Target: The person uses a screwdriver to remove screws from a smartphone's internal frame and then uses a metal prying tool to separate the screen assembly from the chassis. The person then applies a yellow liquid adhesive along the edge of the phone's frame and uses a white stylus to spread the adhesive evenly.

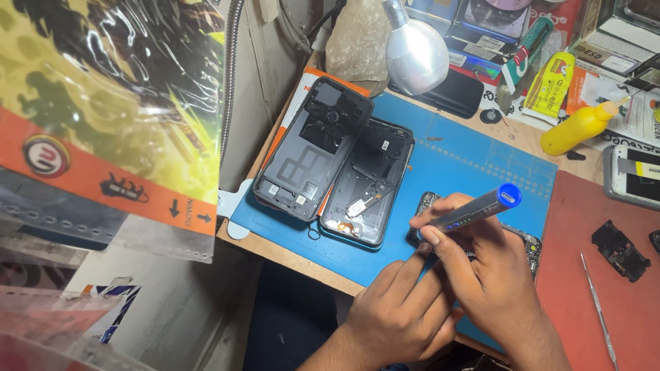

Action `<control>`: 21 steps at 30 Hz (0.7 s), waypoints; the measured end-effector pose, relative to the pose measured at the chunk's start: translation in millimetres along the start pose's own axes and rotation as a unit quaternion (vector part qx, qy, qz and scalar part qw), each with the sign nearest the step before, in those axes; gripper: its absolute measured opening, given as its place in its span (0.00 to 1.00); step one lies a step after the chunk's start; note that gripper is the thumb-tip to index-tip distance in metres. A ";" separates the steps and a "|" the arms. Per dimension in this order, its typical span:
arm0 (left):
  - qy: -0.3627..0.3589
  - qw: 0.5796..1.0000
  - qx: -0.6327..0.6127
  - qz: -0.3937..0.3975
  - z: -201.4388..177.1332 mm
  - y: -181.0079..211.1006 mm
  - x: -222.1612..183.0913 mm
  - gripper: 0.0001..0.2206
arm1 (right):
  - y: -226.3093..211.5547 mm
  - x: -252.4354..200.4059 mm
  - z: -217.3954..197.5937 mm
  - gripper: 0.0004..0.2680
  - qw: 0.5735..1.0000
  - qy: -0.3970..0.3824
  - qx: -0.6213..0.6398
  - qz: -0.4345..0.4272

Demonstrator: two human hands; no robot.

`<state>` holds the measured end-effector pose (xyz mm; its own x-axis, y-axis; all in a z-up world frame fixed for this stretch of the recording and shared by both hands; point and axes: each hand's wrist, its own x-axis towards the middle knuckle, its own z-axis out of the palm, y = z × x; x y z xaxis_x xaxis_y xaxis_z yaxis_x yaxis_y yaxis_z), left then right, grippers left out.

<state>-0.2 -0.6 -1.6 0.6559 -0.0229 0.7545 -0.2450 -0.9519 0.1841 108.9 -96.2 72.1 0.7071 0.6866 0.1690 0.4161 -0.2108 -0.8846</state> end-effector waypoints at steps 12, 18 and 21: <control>-0.008 1.000 0.004 -0.001 2.4 0.3 -1.3 0.14 | -4.9 1.1 -1.5 0.08 0.999 -0.029 0.020 -0.008; 0.002 1.000 -0.004 -0.004 -0.8 0.4 0.0 0.13 | -7.1 2.2 -5.2 0.08 0.999 -0.039 0.012 0.023; -0.004 1.000 -0.010 -0.006 -1.4 0.9 0.3 0.13 | -4.9 0.4 -5.3 0.09 0.997 -0.044 0.056 0.036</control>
<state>-1.2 -1.1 -0.3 0.6643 -0.0148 0.7473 -0.2511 -0.9461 0.2045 110.1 -98.5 78.8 0.6771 0.7326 0.0692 0.2970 -0.1860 -0.9366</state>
